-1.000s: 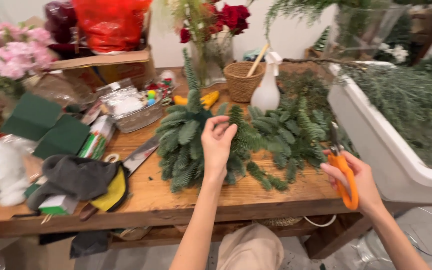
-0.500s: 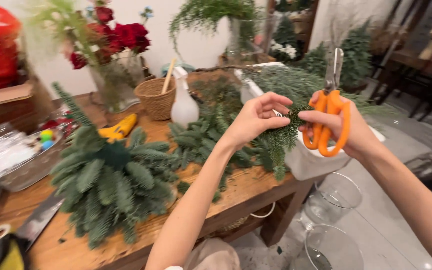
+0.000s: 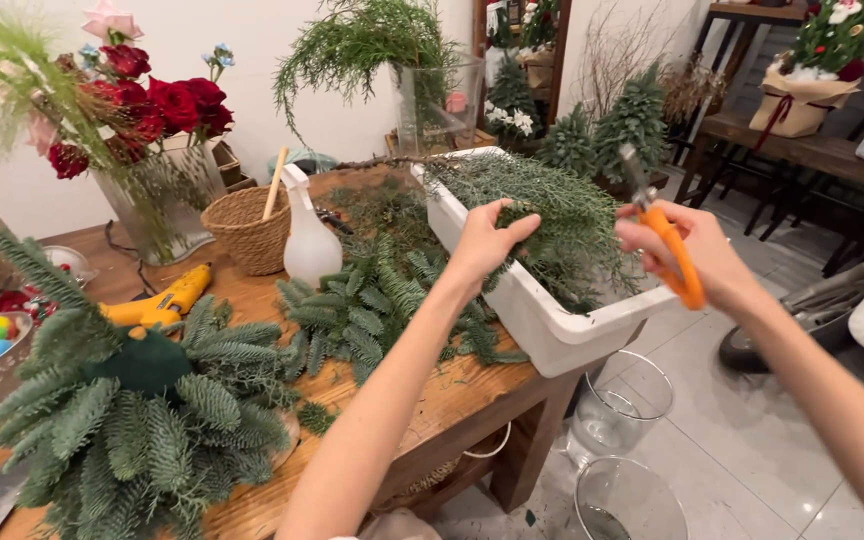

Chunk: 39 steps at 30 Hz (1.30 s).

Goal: The person arranges artificial pine branches onto a small cone-shaped base to create a miniature tree. They use orange-handled shears to trim the branches and insert them into the base, occasionally adjusting the placement of the foliage.

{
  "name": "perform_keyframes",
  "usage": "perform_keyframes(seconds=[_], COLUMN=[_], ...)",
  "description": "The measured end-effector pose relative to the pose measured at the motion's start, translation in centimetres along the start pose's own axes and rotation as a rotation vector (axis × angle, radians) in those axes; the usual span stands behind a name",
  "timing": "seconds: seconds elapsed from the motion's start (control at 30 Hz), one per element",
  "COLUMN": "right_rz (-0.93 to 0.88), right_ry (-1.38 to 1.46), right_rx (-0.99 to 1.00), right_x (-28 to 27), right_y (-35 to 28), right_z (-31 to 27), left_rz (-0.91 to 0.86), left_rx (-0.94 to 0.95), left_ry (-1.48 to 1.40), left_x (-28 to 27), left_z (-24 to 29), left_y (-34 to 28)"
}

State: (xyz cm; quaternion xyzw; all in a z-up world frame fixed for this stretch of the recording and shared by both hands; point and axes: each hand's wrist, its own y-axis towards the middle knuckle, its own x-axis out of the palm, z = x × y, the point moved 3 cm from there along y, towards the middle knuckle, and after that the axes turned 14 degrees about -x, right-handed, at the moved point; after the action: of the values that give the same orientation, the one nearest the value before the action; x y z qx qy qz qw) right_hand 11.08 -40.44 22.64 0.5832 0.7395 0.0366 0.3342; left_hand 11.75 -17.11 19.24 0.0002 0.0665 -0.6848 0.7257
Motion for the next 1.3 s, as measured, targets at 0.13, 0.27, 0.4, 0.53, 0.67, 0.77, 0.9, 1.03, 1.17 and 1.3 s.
perform_keyframes(seconds=[0.13,0.27,0.4,0.53,0.67,0.77,0.9,1.03,1.17,1.3], right_rz=[-0.163,-0.287,-0.342,-0.373,-0.358,-0.368,-0.391,-0.374,-0.492,-0.637], right_ry=[-0.230,-0.505,-0.640,-0.668,-0.630,-0.643,-0.630,-0.615,-0.422,-0.402], right_rx=[-0.137,0.082,0.057,0.078,0.061,0.051,-0.038,0.028,0.127,0.066], right_x=[-1.9,-1.5,-1.4,-1.1,-0.9,-0.8,-0.7,-1.4,-2.8,-3.1], right_y=[0.5,-0.1,0.5,0.8,1.3,1.7,2.3,2.6,3.1,3.4], right_z=[2.3,1.3,1.9,1.7,2.2,3.2,4.6,4.4,6.3,7.6], left_rz=[-0.087,-0.087,-0.094,-0.126,-0.070,-0.060,-0.027,-0.074,-0.061,-0.080], left_rx=[0.006,0.004,-0.006,0.025,0.001,-0.030,-0.096,-0.104,-0.025,0.067], left_ry=[0.009,0.052,0.086,0.034,0.007,-0.032,-0.020,-0.032,-0.105,-0.126], left_x=[-0.5,0.0,0.5,0.9,1.2,1.2,1.2,1.0,0.0,0.2], left_z=[-0.2,-0.8,-0.8,-1.4,-2.2,-2.9,-3.6,-4.0,-3.5,-3.0], left_y=[2.0,3.3,3.5,4.4,5.8,6.5,7.6,7.6,6.8,6.1])
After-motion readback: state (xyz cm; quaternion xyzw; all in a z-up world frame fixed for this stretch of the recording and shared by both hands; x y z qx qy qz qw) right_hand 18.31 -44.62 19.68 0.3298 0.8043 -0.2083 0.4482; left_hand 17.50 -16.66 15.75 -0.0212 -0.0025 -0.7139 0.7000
